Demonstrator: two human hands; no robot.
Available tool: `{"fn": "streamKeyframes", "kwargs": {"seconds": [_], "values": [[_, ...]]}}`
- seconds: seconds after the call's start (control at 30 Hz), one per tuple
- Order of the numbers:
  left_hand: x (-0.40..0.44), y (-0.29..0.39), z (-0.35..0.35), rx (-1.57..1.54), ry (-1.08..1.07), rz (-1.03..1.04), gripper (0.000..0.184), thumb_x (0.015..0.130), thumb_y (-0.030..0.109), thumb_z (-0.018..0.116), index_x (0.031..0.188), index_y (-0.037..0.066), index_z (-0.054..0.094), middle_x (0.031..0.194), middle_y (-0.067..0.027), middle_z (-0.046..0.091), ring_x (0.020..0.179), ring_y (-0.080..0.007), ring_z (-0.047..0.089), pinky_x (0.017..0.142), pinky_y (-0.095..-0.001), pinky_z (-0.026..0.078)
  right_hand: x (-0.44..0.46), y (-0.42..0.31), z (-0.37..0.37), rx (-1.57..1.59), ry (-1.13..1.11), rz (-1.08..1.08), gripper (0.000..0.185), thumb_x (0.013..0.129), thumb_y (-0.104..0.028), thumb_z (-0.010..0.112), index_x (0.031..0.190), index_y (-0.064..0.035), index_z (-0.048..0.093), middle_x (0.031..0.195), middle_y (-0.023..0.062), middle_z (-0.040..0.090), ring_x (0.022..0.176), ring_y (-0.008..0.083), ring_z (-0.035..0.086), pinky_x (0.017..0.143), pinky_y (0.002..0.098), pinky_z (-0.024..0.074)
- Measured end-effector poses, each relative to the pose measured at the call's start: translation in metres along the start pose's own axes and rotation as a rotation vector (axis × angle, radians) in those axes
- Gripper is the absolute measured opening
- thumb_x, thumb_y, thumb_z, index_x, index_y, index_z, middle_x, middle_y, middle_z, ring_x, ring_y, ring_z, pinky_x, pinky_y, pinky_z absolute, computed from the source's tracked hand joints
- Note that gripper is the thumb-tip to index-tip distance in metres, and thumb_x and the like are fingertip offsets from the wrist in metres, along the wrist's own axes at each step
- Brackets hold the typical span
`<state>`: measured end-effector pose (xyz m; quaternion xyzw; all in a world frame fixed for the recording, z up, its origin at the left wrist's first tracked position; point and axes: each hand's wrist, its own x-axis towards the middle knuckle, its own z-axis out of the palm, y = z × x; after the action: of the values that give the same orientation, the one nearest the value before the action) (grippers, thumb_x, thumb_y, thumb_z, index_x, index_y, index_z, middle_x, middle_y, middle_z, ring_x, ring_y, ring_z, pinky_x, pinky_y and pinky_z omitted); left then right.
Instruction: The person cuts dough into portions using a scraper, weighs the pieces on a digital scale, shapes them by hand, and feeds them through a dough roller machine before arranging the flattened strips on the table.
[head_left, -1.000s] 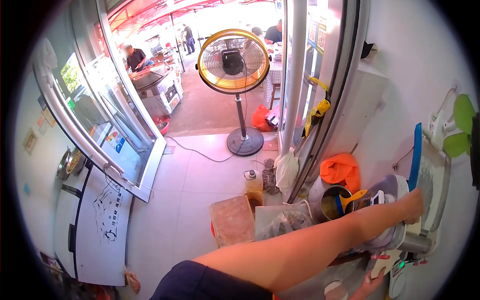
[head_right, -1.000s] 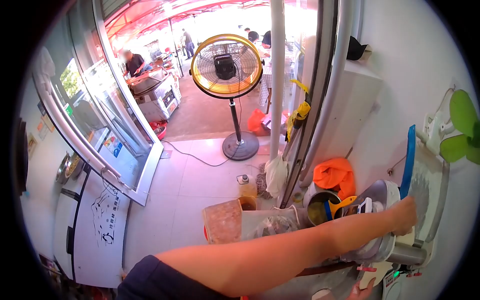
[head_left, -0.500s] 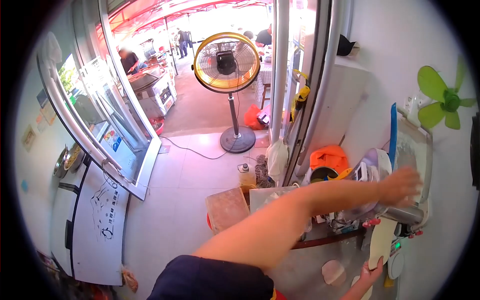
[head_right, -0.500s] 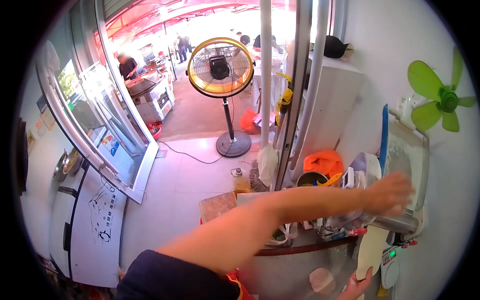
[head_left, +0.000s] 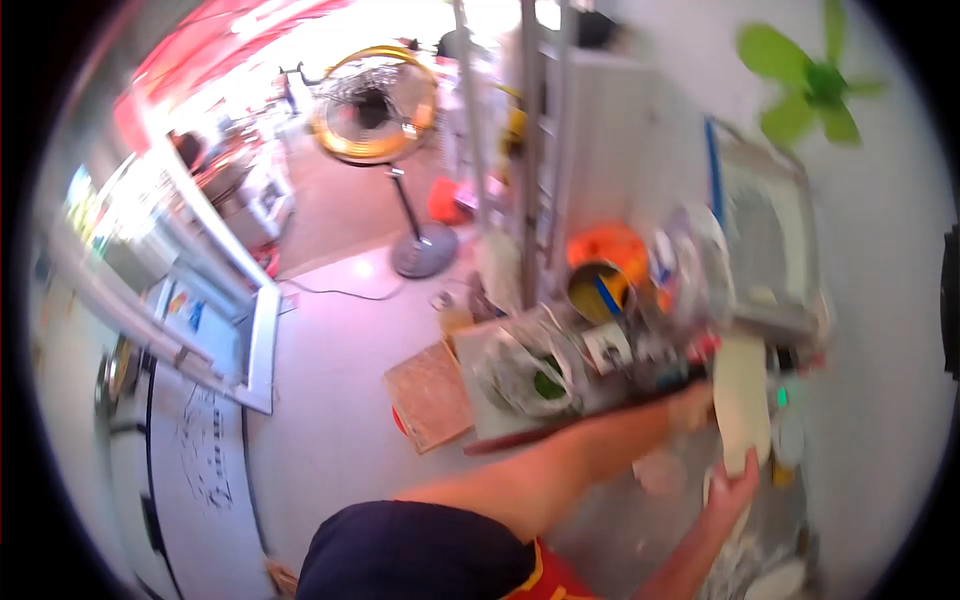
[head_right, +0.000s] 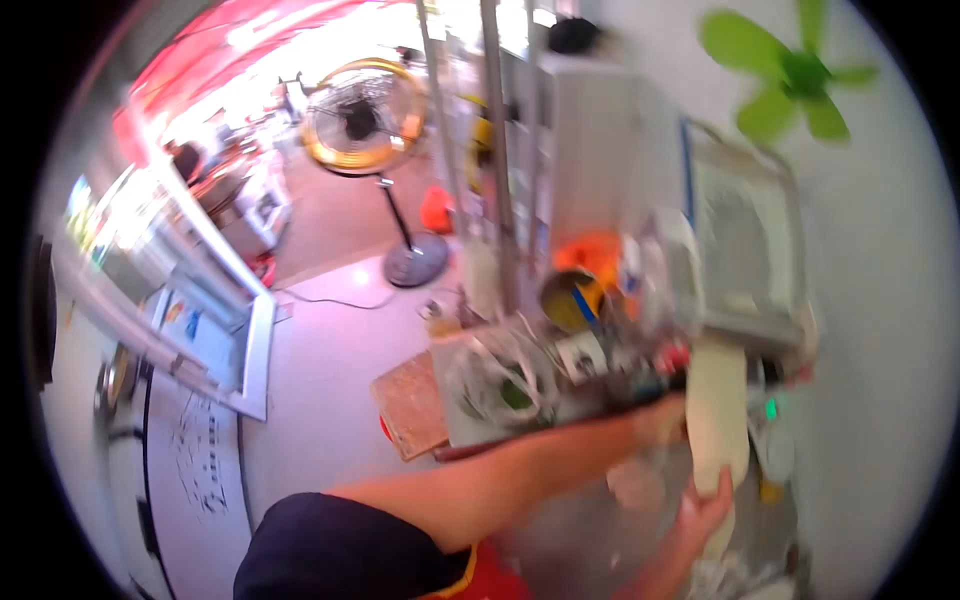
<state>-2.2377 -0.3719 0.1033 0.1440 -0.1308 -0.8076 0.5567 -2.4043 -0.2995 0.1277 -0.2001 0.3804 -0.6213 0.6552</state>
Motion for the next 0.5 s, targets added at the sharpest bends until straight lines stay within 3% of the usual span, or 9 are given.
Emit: {"fn": "streamKeyframes", "kwargs": {"seconds": [0.03,0.07,0.1,0.17,0.2,0.23,0.33,0.4,0.5], "values": [[0.011,-0.005,-0.009,-0.175,-0.191,-0.068,0.032,0.085,0.026,0.063,0.11,0.007,0.061,0.104,-0.0079,0.066,0.094,-0.0226,0.063,0.086,-0.042,0.051,-0.008,0.001,0.002,0.053,0.017,0.05,0.036,0.087,-0.01,0.06,0.12,0.0008,0.053,0.113,0.0124,0.062,0.099,0.0239,0.062,0.082,0.0357,0.0534],[0.024,-0.016,-0.03,-0.029,-0.273,0.183,0.034,0.085,0.027,0.062,0.113,0.007,0.059,0.106,-0.0103,0.065,0.095,-0.0259,0.063,0.089,-0.0462,0.05,-0.013,0.001,0.003,0.133,0.048,0.12,0.035,0.087,-0.009,0.06,0.12,0.0002,0.053,0.113,0.0118,0.062,0.098,0.0235,0.063,0.082,0.0356,0.0533],[0.021,0.0,-0.017,-0.364,-0.325,-0.014,0.035,0.088,0.029,0.055,0.114,0.006,0.058,0.107,-0.0133,0.064,0.096,-0.0296,0.063,0.091,-0.0502,0.048,-0.018,0.003,0.003,0.185,0.076,0.159,0.035,0.087,-0.008,0.06,0.12,-0.0004,0.053,0.113,0.0112,0.062,0.098,0.0232,0.063,0.082,0.0355,0.0533],[0.038,0.005,-0.033,-0.333,-0.57,0.15,0.037,0.093,0.028,0.045,0.119,0.004,0.055,0.114,-0.0176,0.06,0.102,-0.0329,0.06,0.09,-0.0459,0.049,-0.021,0.007,0.008,0.255,0.097,0.19,0.034,0.087,-0.006,0.06,0.12,-0.0016,0.053,0.112,0.01,0.062,0.097,0.0225,0.063,0.082,0.0354,0.0531],[0.043,0.011,-0.039,-0.195,-0.386,0.285,0.037,0.094,0.026,0.041,0.121,0.004,0.053,0.119,-0.0153,0.059,0.105,-0.0309,0.059,0.093,-0.0449,0.047,-0.026,0.007,0.012,0.296,0.081,0.175,0.032,0.088,-0.008,0.059,0.119,-0.0022,0.054,0.112,0.0104,0.062,0.098,0.0239,0.063,0.082,0.0364,0.0534],[0.047,0.021,-0.04,-0.126,-0.555,0.324,0.037,0.095,0.025,0.039,0.124,0.004,0.051,0.123,-0.0125,0.057,0.108,-0.0286,0.057,0.095,-0.0418,0.046,-0.028,0.008,0.015,0.336,0.05,0.168,0.031,0.088,-0.009,0.058,0.118,-0.0027,0.054,0.113,0.0107,0.062,0.099,0.0254,0.063,0.082,0.0375,0.0537],[0.051,0.043,-0.023,-0.276,-0.734,0.041,0.04,0.096,0.027,0.036,0.126,0.006,0.051,0.128,-0.0086,0.055,0.116,-0.0258,0.052,0.1,-0.0396,0.041,-0.038,0.013,0.007,0.297,0.084,0.124,0.03,0.089,-0.008,0.057,0.118,-0.0016,0.053,0.113,0.0112,0.061,0.103,0.025,0.061,0.085,0.0374,0.053],[0.048,0.05,-0.019,-0.211,-0.529,0.07,0.039,0.097,0.027,0.036,0.126,0.006,0.052,0.127,-0.0088,0.056,0.115,-0.026,0.054,0.1,-0.0404,0.041,-0.049,0.014,0.001,0.282,0.084,0.112,0.031,0.089,-0.007,0.057,0.119,-0.0009,0.052,0.114,0.0115,0.06,0.105,0.0252,0.06,0.087,0.0366,0.0523],[0.048,0.06,-0.016,-0.217,-0.574,0.084,0.043,0.097,0.026,0.033,0.131,0.005,0.047,0.135,-0.0106,0.05,0.124,-0.028,0.046,0.107,-0.0419,0.032,-0.055,0.022,0.0,0.27,0.067,0.076,0.031,0.09,-0.007,0.055,0.12,-0.0003,0.05,0.115,0.0122,0.059,0.107,0.0251,0.058,0.089,0.0353,0.0511]]}}
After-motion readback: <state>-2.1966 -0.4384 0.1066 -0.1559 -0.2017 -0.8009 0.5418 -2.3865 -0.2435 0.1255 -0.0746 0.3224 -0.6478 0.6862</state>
